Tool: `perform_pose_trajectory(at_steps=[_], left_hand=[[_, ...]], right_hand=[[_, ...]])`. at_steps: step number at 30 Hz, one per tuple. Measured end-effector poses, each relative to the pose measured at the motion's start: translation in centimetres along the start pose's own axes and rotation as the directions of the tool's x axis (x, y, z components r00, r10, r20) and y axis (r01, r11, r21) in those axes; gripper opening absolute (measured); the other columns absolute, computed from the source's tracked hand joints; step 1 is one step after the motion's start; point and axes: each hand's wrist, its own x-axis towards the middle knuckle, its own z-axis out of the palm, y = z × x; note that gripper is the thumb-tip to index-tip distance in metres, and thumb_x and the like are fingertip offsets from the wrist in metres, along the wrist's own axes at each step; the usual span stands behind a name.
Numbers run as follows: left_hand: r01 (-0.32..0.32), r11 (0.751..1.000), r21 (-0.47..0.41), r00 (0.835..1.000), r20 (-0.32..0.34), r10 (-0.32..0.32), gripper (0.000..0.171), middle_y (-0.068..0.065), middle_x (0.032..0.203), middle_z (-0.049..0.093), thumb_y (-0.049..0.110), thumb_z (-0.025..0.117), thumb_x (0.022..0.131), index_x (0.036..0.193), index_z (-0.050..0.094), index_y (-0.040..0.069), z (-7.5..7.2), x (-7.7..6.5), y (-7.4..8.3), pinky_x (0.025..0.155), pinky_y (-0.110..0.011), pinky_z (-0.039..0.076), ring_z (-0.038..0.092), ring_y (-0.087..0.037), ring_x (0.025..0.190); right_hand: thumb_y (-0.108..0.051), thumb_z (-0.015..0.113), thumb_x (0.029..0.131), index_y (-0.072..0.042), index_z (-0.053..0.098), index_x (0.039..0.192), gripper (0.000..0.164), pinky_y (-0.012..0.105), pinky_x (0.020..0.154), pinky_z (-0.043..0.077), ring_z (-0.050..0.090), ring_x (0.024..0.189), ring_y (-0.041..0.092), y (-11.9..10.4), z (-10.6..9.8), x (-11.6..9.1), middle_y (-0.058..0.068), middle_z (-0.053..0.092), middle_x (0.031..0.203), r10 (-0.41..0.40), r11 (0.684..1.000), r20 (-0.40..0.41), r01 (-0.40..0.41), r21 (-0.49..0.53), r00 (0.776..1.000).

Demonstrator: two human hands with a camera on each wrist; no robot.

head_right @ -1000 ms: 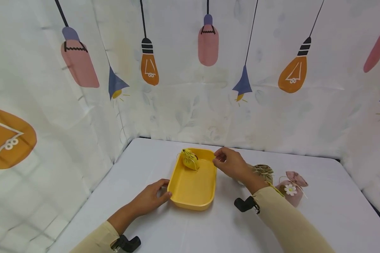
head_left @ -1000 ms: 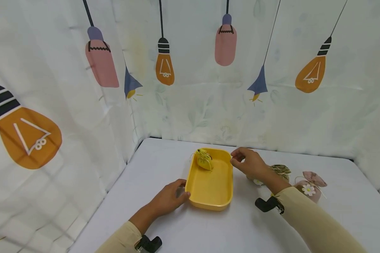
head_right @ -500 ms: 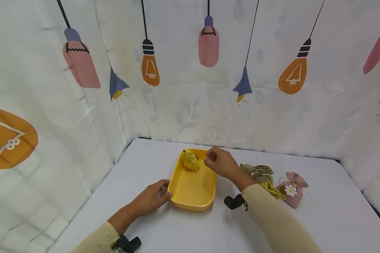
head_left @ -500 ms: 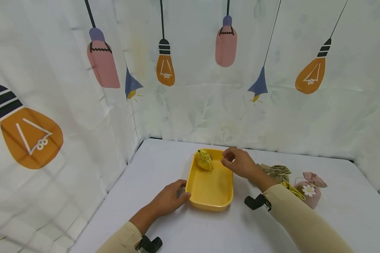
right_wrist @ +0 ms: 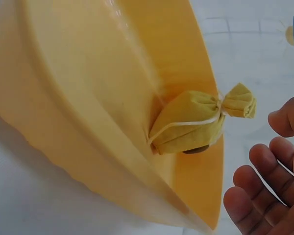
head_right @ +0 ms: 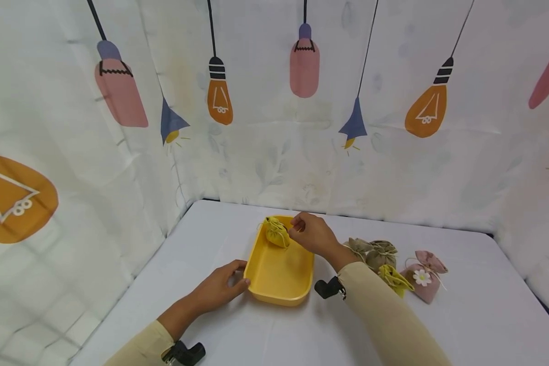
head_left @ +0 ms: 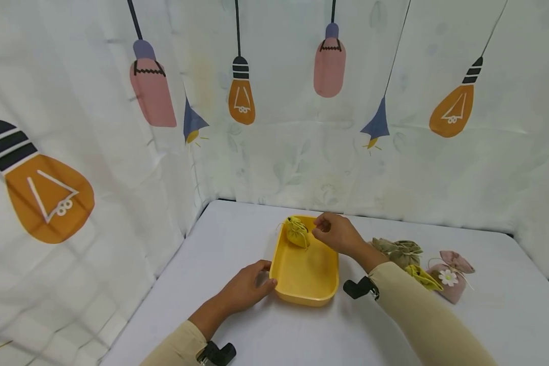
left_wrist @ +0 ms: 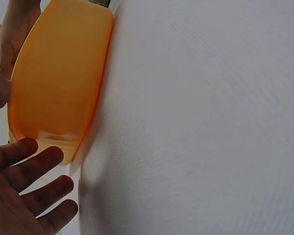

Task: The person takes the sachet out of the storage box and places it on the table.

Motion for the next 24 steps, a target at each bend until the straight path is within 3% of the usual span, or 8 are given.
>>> perform_pose_trajectory(at_steps=[12,24], left_hand=[[-0.012,1.0,-0.002,1.0,-0.001,0.012,0.053,0.0,0.139,0.059,0.046,0.062,0.101,0.143,0.053,0.015,0.1,0.1,-0.1,0.112,-0.057,0.038,0.049,-0.027,0.136],[0.001,1.0,0.002,1.0,-0.007,-0.001,0.053,-0.002,0.14,0.059,0.046,0.063,0.101,0.142,0.053,0.015,0.1,0.1,0.1,0.112,-0.058,0.038,0.049,-0.029,0.136]], right_hand=[[-0.025,0.072,0.095,-0.005,0.068,0.118,0.03,0.039,0.085,0.057,0.063,0.094,0.019,0.2,0.9,0.9,0.002,0.067,0.101,-0.024,1.0,0.0,0.024,-0.001,1.0],[-0.028,0.073,0.094,-0.01,0.069,0.114,0.027,0.037,0.083,0.056,0.063,0.092,0.017,0.0,1.9,1.8,0.0,0.067,0.101,-0.023,1.0,0.025,0.024,-0.003,0.999]])
